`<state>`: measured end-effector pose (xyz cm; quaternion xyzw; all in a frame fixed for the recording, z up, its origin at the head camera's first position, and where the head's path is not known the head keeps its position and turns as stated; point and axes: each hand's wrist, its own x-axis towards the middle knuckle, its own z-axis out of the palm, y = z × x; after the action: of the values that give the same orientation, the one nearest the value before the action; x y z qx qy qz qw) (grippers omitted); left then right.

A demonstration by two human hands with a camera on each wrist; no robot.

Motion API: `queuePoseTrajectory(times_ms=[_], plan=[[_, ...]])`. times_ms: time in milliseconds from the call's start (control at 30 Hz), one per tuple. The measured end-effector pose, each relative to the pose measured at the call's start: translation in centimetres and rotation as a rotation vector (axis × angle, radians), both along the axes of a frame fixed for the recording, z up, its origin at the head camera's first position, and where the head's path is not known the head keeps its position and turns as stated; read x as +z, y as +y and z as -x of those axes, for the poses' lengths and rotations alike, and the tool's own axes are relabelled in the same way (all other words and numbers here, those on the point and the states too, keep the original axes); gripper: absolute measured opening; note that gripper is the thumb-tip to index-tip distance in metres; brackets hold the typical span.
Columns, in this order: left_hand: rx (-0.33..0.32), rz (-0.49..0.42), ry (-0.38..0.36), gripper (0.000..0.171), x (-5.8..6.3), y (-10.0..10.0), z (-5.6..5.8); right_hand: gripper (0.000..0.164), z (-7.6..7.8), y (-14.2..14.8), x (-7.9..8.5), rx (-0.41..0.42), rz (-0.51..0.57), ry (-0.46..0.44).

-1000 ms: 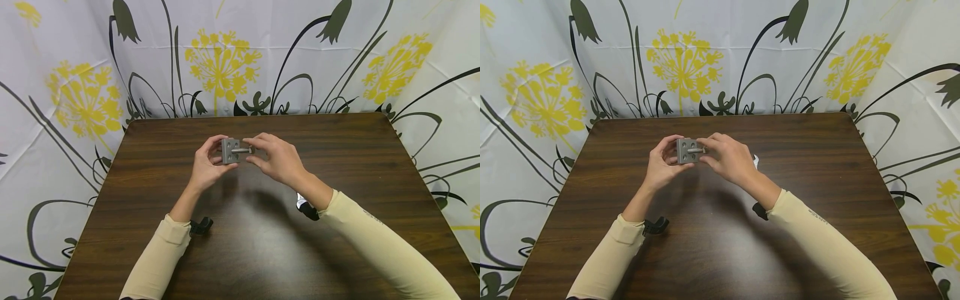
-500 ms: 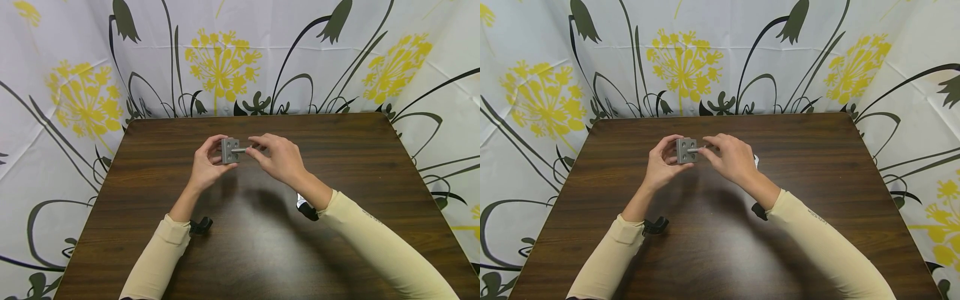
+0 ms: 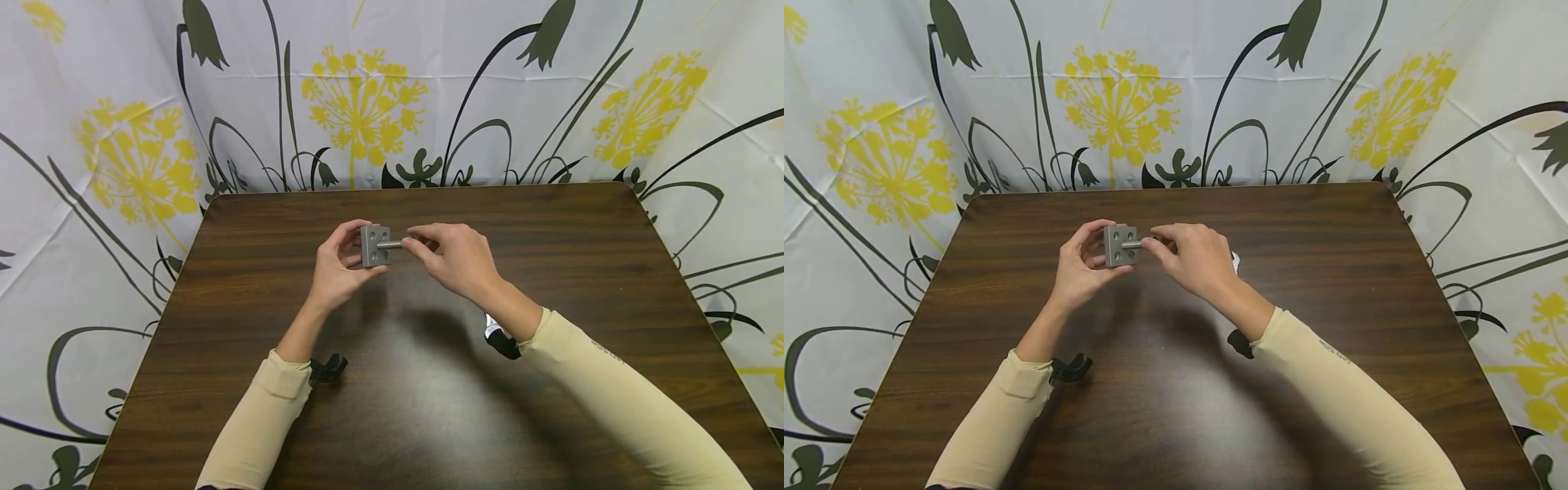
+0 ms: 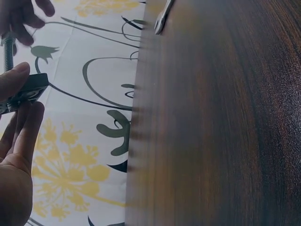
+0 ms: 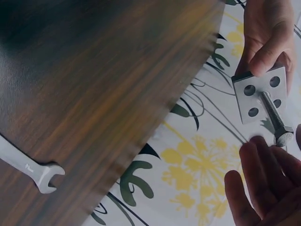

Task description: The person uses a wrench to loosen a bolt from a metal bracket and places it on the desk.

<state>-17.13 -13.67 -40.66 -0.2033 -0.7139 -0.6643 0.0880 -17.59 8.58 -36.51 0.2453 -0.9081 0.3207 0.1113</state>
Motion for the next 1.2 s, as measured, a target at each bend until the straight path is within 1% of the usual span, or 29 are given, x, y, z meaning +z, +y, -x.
queuePoseTrajectory(times_ms=[100, 167, 233, 300, 400, 467, 533, 567, 633, 700, 767, 833, 900, 967, 1033, 1100, 1200], plan=[[-0.001, 0.001, -0.006, 0.069, 0.06, 0.02, -0.05, 0.028, 0.07, -0.01, -0.01, 0.019, -0.01, -0.024], [-0.001, 0.001, -0.008, 0.069, -0.01, -0.02, -0.01, 0.027, 0.12, 0.06, -0.1, 0.05, -0.016, 0.004], [-0.001, -0.001, -0.008, 0.069, -0.04, -0.09, 0.03, 0.031, 0.14, 0.12, -0.16, 0.067, -0.009, 0.032], [0.001, -0.001, -0.006, 0.069, -0.03, -0.12, 0.07, 0.033, 0.14, 0.13, -0.16, 0.05, -0.003, 0.04], [-0.003, -0.005, -0.004, 0.069, 0.01, -0.1, 0.14, 0.031, 0.11, 0.11, -0.01, -0.001, 0.007, -0.007], [-0.007, -0.009, -0.003, 0.069, 0.01, -0.06, 0.21, 0.029, 0.14, 0.11, 0.13, -0.016, 0.002, -0.038], [-0.008, -0.013, -0.003, 0.069, 0.03, -0.01, 0.28, 0.024, 0.19, 0.2, 0.22, 0.005, -0.007, -0.044], [-0.008, -0.014, -0.003, 0.069, 0.06, 0.01, 0.31, 0.024, 0.23, 0.26, 0.25, 0.021, -0.009, -0.037], [-0.005, -0.018, -0.002, 0.07, 0.11, 0.06, 0.33, 0.03, 0.27, 0.34, 0.27, 0.043, -0.008, -0.014], [-0.005, -0.015, -0.002, 0.07, 0.17, 0.09, 0.34, 0.034, 0.29, 0.37, 0.28, 0.037, -0.002, -0.004], [-0.006, -0.011, -0.002, 0.07, 0.2, 0.1, 0.32, 0.034, 0.27, 0.33, 0.25, 0.015, 0.006, -0.029], [-0.008, -0.009, -0.004, 0.07, 0.22, 0.1, 0.29, 0.033, 0.28, 0.24, 0.2, -0.001, 0.007, -0.057], [-0.012, -0.008, -0.009, 0.069, 0.2, 0.09, 0.28, 0.027, 0.26, 0.24, 0.08, 0.011, 0.009, -0.065], [-0.012, -0.01, -0.014, 0.069, 0.17, 0.06, 0.25, 0.023, 0.24, 0.29, -0.02, 0.045, 0.005, -0.033], [-0.012, -0.011, -0.017, 0.069, 0.14, 0.02, 0.24, 0.028, 0.19, 0.36, -0.07, 0.071, 0.009, 0.013], [-0.009, -0.009, -0.013, 0.069, 0.13, -0.01, 0.21, 0.032, 0.14, 0.35, -0.08, 0.067, 0.014, 0.036], [-0.003, -0.01, -0.004, 0.069, 0.12, -0.02, 0.16, 0.033, 0.06, 0.19, -0.04, 0.029, 0.02, -0.007]])
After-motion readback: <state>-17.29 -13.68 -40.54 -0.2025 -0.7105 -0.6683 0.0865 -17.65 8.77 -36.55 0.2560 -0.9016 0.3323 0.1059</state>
